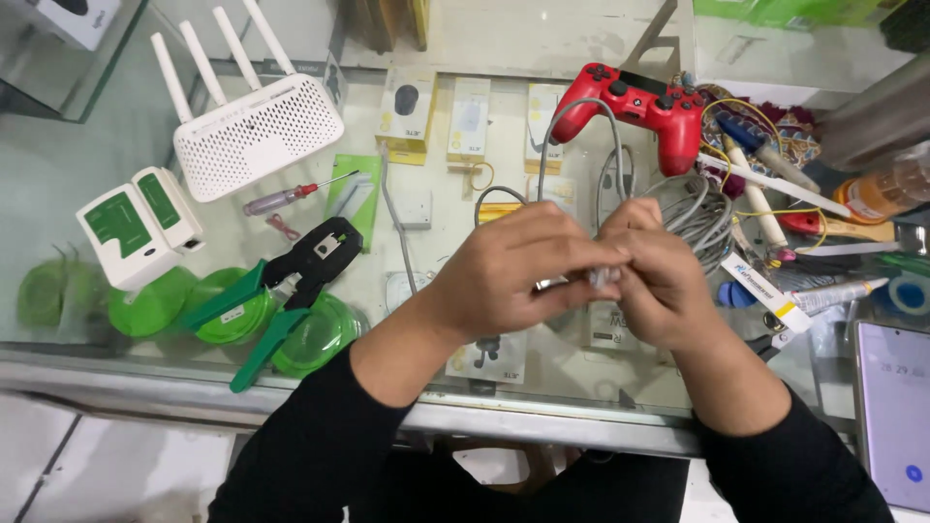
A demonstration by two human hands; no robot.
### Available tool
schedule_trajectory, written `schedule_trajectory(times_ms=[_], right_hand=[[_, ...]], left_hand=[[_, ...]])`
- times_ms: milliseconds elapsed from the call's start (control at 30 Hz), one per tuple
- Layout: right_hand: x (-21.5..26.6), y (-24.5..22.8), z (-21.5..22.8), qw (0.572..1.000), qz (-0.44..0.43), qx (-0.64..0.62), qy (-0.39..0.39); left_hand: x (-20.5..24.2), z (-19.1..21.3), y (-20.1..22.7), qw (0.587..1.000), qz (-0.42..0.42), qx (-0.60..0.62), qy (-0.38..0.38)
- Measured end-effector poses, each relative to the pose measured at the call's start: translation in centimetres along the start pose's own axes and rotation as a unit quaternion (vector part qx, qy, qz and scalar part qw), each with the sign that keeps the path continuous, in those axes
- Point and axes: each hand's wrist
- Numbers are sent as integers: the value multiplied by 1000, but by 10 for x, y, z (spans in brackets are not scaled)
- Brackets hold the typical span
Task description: Preparing and crimping an RJ45 connector onto an ethernet cable
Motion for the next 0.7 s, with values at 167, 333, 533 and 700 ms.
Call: schedule_trajectory(times_ms=[167,333,533,700], right_hand=[[-4,-11,-2,999,-32,29,-14],[-5,-14,-8,982,-47,167,-78],[5,-1,-14,949,-63,280,-129],[6,2,-18,948,-28,296,-113]], left_hand=[[12,23,21,989,107,-89,-52],[45,81,83,911,279,-292,80],[105,173,110,559,628,-489,-230],[110,190,94,576,593,-490,-275]])
Point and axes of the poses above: each hand's wrist, its own x-axis away from the middle knuckle, its own z-axis out of the back of the hand, y = z × x, and after that the axes turned 6 degrees about y, right-handed
